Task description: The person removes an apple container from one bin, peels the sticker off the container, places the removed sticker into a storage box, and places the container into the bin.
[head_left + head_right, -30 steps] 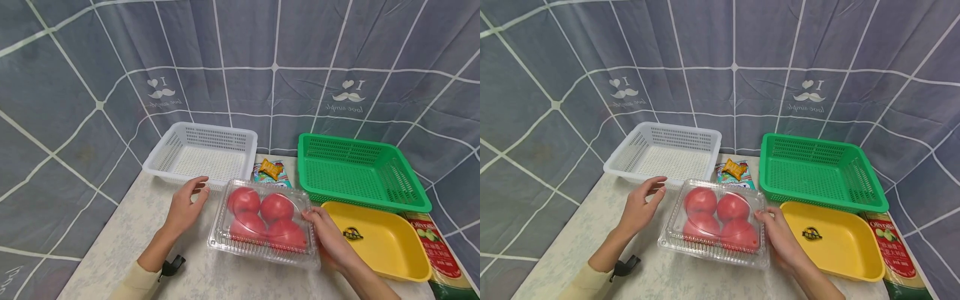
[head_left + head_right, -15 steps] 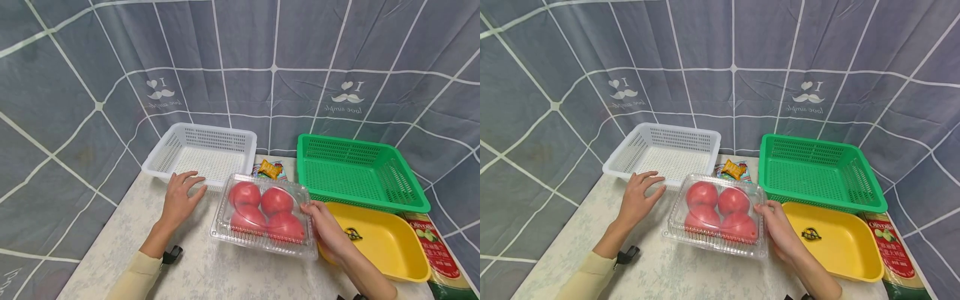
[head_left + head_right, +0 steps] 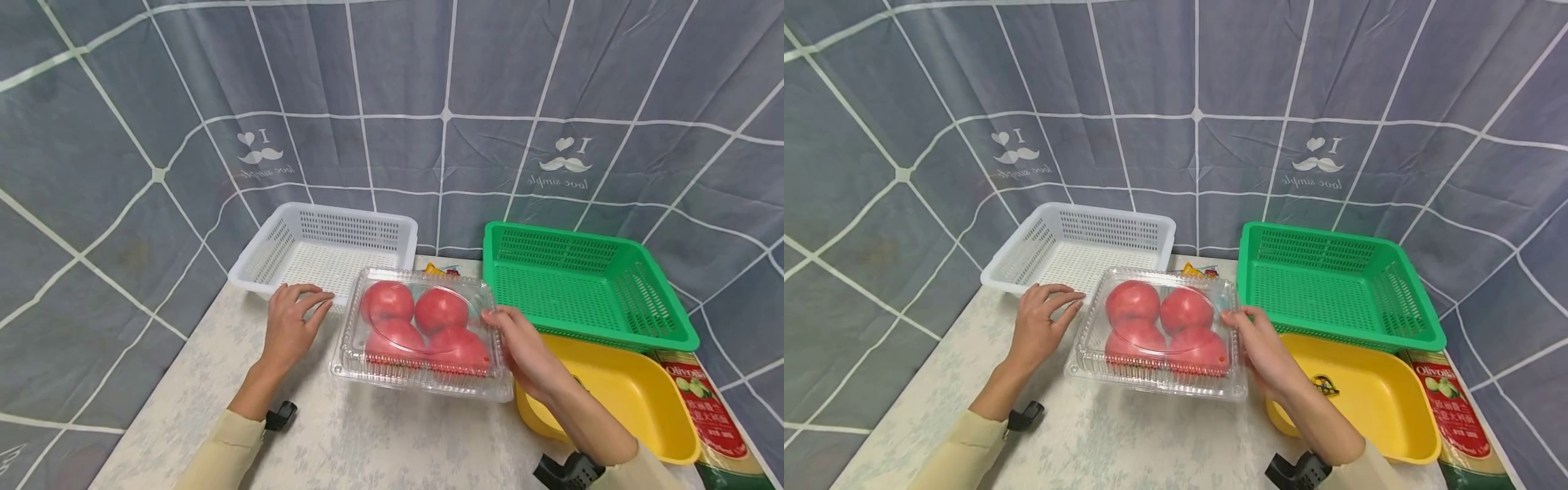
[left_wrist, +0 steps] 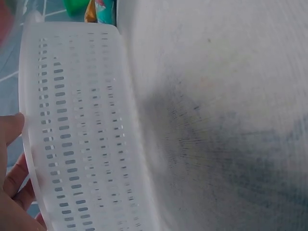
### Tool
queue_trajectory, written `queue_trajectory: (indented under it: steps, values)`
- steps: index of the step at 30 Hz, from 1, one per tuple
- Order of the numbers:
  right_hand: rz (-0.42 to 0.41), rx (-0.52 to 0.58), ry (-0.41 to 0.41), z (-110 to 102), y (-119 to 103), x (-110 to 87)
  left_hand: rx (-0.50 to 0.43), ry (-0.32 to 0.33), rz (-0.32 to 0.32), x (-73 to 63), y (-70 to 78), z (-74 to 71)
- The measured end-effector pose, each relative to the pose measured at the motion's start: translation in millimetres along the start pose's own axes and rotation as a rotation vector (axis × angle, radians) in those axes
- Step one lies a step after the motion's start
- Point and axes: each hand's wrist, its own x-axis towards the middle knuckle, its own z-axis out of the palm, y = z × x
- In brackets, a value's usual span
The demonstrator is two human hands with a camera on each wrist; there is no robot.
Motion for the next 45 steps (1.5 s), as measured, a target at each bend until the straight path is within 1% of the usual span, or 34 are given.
queue_trajectory:
  steps: [4,8,12,18,21,26,30,33,37,41,45]
  values:
    - [-0.033,0.01,-0.013,2,-5,7.9,-0.001,-0.004,-0.006,-0.8,-1.5,-0.8]
    - [-0.051,0.009,-0.006,8,-10,17.3,0.007,-0.006,-0.01,-1.4,-3.3,-1.2]
    - [-0.039,0.021,0.015,15,-16,28.4,0.028,-0.006,0.001,-2.5,-4.9,-1.4]
    - [-0.035,0.066,0.015,29,-24,48.3,0.035,-0.012,-0.001,-3.9,-6.8,-2.7]
    - [-0.042,0.076,-0.002,37,-27,59.7,0.046,-0.014,0.003,-4.2,-8.1,-2.3]
    - [-0.081,0.097,-0.058,53,-34,78.5,0.062,-0.018,0.004,-4.2,-9.0,-2.6]
    - [-0.098,0.118,-0.085,65,-41,93.6,0.063,0.001,0.012,-4.6,-9.9,-1.9]
    - [-0.098,0.116,-0.076,72,-46,104.7,0.052,0.025,0.024,-4.2,-10.0,-0.7]
    - [-0.093,0.133,-0.066,82,-53,117.7,0.028,0.039,0.026,-2.6,-9.1,1.1]
    - [-0.078,0.137,-0.038,92,-57,130.1,0.004,0.031,0.017,-1.3,-7.4,1.6]
    - [-0.059,0.105,0.014,102,-58,142.6,0.004,0.018,0.01,-1.1,-5.4,1.4]
